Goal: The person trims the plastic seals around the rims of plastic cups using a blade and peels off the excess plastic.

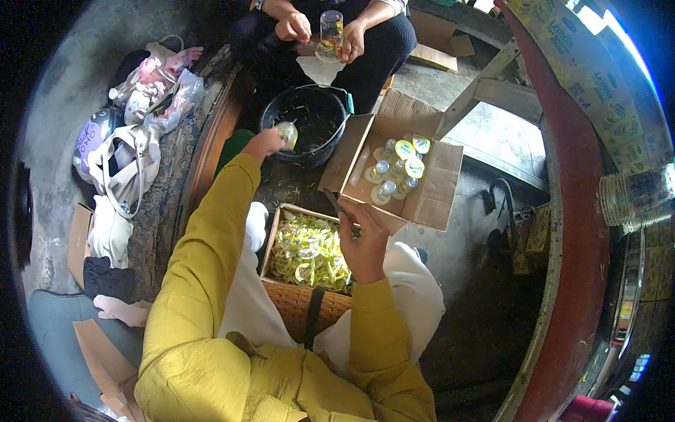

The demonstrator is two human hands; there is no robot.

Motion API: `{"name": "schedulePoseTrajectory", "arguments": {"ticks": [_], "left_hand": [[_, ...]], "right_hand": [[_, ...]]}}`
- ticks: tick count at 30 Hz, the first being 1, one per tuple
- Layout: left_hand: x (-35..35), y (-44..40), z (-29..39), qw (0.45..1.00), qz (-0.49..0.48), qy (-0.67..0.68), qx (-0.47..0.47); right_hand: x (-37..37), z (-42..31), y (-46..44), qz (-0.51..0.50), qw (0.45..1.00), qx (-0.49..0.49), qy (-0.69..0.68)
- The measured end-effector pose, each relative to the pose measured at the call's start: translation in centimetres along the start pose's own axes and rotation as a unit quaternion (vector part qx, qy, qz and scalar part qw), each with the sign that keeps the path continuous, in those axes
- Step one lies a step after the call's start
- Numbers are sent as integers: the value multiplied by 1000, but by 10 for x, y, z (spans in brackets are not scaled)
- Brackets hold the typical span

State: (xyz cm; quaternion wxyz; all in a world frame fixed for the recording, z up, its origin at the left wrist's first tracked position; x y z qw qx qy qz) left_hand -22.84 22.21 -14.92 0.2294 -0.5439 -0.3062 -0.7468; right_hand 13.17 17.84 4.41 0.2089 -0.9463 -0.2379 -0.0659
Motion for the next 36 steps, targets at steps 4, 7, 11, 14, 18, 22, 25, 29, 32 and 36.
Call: {"name": "schedulePoseTrajectory", "arguments": {"ticks": [4,7,11,14,18,22,25,29,32,36], "left_hand": [[-2,6,0,999,2,-20,25],[-13,6,1,996,-14,-83,-42],[-18,18,1,991,-71,-107,-44],[-4,23,-1,999,29,8,30],[11,41,-2,995,80,16,61],[10,38,-4,997,65,18,38],[20,42,2,999,50,-1,11],[21,46,5,999,29,-10,-6],[15,41,1,999,31,0,-16],[33,62,0,970,212,107,-45]], "right_hand": [[3,-3,0,1,1000,11,27],[5,-6,-1,20,999,31,24],[4,-7,0,18,999,31,14],[3,-7,1,11,999,28,23],[2,-1,3,8,999,16,31],[4,-4,2,15,999,22,28],[3,-4,2,4,998,40,43],[2,-3,3,9,999,27,29],[3,-2,2,18,1000,12,17],[4,0,3,18,999,10,27]]}}
Point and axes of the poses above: each hand's wrist, its own y-axis away from the middle knuckle, its own x-axis out of the back of the hand, z = x × y, the point moved 7 cm from there along -y, towards the middle knuckle, and after that the axes turned 10 degrees about -y, right-handed, at the moved point
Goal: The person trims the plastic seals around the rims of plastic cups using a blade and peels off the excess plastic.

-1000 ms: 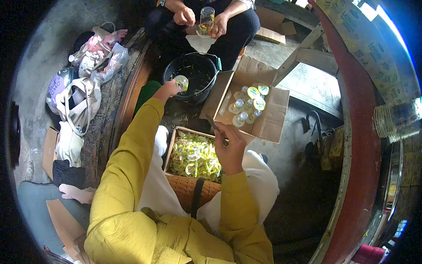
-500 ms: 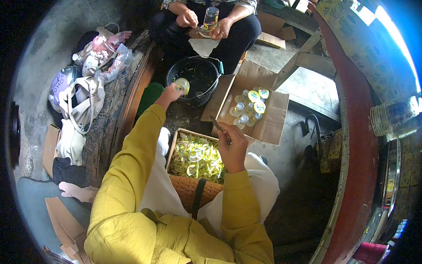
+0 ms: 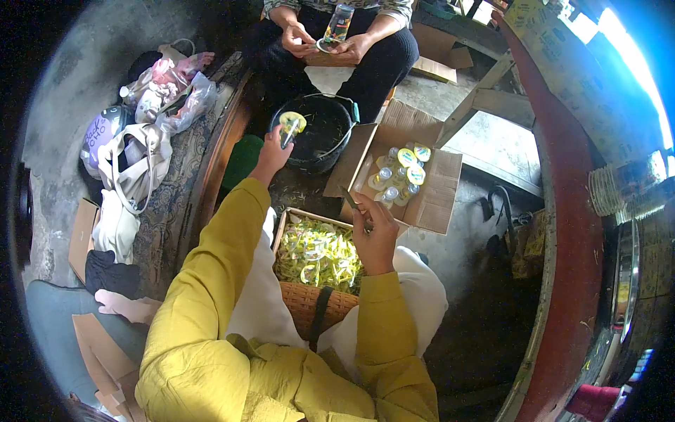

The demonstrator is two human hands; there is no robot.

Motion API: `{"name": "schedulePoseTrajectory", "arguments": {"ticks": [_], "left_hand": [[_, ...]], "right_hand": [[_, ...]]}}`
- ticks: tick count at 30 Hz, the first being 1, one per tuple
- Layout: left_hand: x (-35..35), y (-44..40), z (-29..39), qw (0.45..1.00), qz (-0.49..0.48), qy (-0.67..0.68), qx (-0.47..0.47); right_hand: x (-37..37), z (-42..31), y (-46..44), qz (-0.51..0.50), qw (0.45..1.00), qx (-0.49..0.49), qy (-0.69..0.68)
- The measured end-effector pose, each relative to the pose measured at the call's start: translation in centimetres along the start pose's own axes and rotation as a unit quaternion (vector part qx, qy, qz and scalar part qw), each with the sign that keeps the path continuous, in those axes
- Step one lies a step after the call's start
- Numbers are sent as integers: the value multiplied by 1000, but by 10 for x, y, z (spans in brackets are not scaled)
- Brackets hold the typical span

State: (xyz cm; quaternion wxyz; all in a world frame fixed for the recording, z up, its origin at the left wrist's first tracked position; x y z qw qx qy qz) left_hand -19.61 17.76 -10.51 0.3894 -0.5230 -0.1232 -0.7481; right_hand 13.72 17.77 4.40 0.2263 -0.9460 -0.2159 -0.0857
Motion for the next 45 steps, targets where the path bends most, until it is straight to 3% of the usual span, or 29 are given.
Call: {"name": "schedulePoseTrajectory", "arguments": {"ticks": [2,3,6,7,10,11,14,15,16,18,21,22,24,27,28,29,32,36,40,44,45], "left_hand": [[13,3,6,999,26,30,21],[15,5,8,997,60,41,2],[6,11,13,997,41,4,-62],[-23,14,-1,989,-102,-103,-22],[-43,21,-20,981,-174,-75,25],[-36,20,-16,995,-91,-41,2],[0,22,14,999,2,11,-36],[-5,23,13,999,-15,-20,-46],[-32,26,-2,985,-135,-104,0],[-53,34,-25,962,-269,-17,44],[-53,22,-21,913,-315,240,102],[-7,31,5,894,-337,268,126],[9,23,14,912,-240,329,48],[66,61,64,796,-307,521,27],[83,78,75,782,-295,549,18],[96,100,85,766,-282,577,9],[142,157,110,720,-260,643,-19],[161,193,106,657,-235,714,-58],[180,200,100,635,-228,729,-113],[188,200,105,737,-215,626,-137],[190,201,108,708,-216,667,-84]], "right_hand": [[0,1,1,3,1000,-3,1],[1,1,1,6,1000,-4,-1],[1,4,1,6,1000,7,2],[1,5,1,4,1000,13,5],[1,6,2,-7,1000,21,22],[1,6,2,-8,1000,18,24],[-1,4,2,-13,999,15,25],[-2,5,3,-16,999,16,25],[-4,6,4,-18,999,18,25],[-4,7,4,-9,1000,17,18],[-1,29,9,12,999,-42,-23],[-1,40,12,21,996,-72,-45],[-1,61,14,65,982,-119,-129],[4,72,16,118,945,-174,-250],[6,75,17,133,929,-188,-290],[6,80,17,143,916,-173,-332],[20,76,19,168,948,-119,-242],[36,18,10,171,965,-29,-197],[35,-62,-11,95,976,177,-83],[18,-149,-23,17,957,287,-18],[14,-161,-22,7,945,326,17]]}}
Point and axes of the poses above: each hand's wrist, its own y-axis away from the middle knuckle, its own x-axis out of the back of the hand, z = x × y, the point moved 7 cm from there along -y, towards the middle knuckle, and after that the axes turned 10 degrees about -y, right-handed, at the moved point
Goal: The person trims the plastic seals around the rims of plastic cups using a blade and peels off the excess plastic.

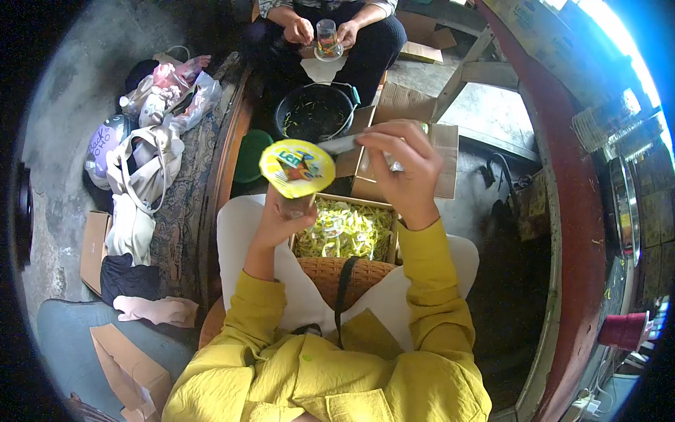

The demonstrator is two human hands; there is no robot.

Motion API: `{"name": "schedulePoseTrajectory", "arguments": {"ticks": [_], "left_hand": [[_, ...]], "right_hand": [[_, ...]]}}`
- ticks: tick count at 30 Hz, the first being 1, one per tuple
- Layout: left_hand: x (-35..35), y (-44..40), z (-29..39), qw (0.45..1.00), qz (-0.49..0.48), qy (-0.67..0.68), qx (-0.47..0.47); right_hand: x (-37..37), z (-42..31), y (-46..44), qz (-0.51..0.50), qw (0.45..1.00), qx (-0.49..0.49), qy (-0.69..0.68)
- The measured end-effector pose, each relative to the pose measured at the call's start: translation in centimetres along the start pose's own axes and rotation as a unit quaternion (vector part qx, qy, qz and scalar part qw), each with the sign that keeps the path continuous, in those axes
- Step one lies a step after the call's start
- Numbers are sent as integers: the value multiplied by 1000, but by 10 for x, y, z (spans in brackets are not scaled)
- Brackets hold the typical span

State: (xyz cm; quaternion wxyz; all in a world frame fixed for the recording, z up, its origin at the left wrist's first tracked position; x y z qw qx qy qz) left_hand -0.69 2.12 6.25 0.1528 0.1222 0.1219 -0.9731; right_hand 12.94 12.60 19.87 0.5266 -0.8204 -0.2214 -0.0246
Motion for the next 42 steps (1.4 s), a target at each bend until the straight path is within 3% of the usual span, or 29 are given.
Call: {"name": "schedulePoseTrajectory", "arguments": {"ticks": [2,5,13,22,25,28,34,37,42], "left_hand": [[-1,-1,-4,999,-19,-33,-20],[-1,-3,1,998,-4,-56,-26],[-3,-11,8,965,14,-244,-96],[-6,-14,-12,955,-14,-286,-73],[-10,-16,-3,947,47,-294,-122],[-10,-16,-8,924,41,-356,-131],[-13,-17,-2,928,60,-350,-115],[-8,-16,-4,900,92,-414,-106],[-6,-16,-3,901,79,-417,-92]], "right_hand": [[-8,-15,-6,-38,994,78,59],[-7,-24,8,-44,983,120,130],[-6,-8,32,-80,984,83,139],[-7,-3,33,-89,984,82,129],[-6,0,34,-82,983,92,136],[-5,4,35,-83,982,88,146],[-10,7,37,-110,977,64,170],[-10,19,46,-91,980,54,169],[-12,24,52,-72,985,48,151]]}}
Point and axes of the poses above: each hand's wrist, its own y-axis away from the middle knuckle, its own x-axis out of the back of the hand, z = x × y, the point moved 7 cm from there along -y, towards the middle knuckle, and after that the axes turned 10 degrees about -y, right-handed, at the moved point
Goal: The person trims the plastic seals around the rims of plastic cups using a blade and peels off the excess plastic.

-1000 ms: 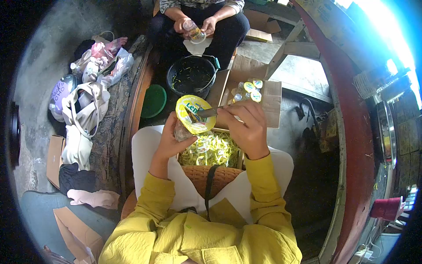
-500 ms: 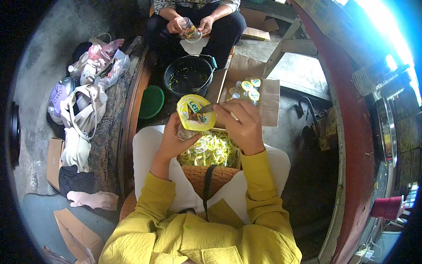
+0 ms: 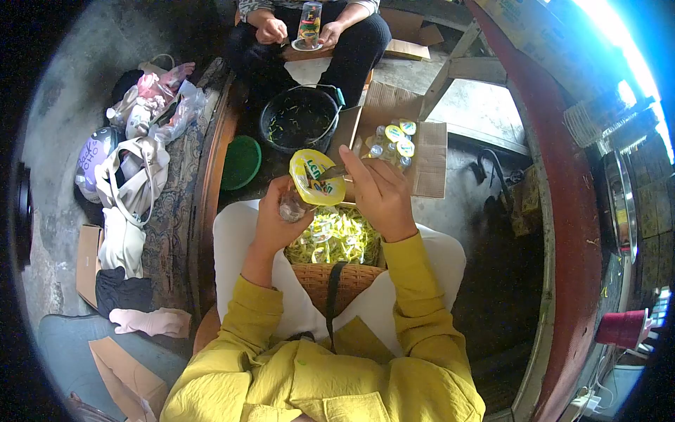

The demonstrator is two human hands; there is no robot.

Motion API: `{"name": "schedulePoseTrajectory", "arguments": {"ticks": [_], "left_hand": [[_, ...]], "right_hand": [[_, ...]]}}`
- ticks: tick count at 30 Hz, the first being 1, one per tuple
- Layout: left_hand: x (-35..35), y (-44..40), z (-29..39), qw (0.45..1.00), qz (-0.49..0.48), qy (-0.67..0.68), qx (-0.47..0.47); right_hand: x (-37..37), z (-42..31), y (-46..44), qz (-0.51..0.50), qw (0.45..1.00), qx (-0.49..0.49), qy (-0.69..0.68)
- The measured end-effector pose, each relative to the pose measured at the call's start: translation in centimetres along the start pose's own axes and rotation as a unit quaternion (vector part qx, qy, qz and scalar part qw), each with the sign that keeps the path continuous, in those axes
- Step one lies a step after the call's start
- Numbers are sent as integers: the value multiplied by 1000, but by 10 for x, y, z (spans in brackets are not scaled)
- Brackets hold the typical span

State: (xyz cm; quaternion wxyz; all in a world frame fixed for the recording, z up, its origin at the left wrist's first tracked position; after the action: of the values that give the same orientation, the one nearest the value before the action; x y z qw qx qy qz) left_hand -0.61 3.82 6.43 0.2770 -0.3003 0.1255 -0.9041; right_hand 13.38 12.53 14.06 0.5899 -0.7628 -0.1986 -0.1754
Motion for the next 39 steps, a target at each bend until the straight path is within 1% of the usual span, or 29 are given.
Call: {"name": "schedulePoseTrajectory", "arguments": {"ticks": [7,10,13,19,22,25,28,31,34,37,39], "left_hand": [[-4,0,-1,999,-23,24,-1],[-8,1,-5,999,-38,31,9],[-11,2,-6,996,-72,31,39],[-11,-1,0,995,-88,43,23],[-13,0,2,988,-121,85,47],[-18,1,-3,987,-142,75,29],[-20,3,0,979,-160,111,54],[-26,8,-1,961,-196,178,76],[-33,15,-13,957,-186,202,88],[-41,20,-5,896,-273,327,123],[-45,25,-1,866,-302,365,159]], "right_hand": [[-1,1,1,20,1000,-13,-16],[-2,1,3,28,999,-22,-25],[-5,2,5,21,999,-31,-17],[-5,3,6,26,999,-15,-39],[-7,4,9,26,999,-20,-43],[-9,5,10,22,999,-19,-36],[-10,9,12,19,999,-27,-43],[-10,13,14,16,998,-42,-46],[-8,13,13,30,996,-45,-66],[-7,10,11,39,996,-31,-78],[-8,13,12,33,995,-40,-88]]}}
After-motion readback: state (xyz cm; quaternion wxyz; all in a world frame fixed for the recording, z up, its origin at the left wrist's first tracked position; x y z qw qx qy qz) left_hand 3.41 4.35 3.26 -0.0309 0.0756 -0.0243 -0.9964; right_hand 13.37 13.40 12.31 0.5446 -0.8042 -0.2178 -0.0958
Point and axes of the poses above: each hand's wrist, its own y-axis away from the middle knuckle, its own x-axis out of the back of the hand, z = x × y, the point moved 7 cm from there along -y, towards the middle knuckle, and after that the axes turned 10 degrees about -y, right-handed, at the moved point
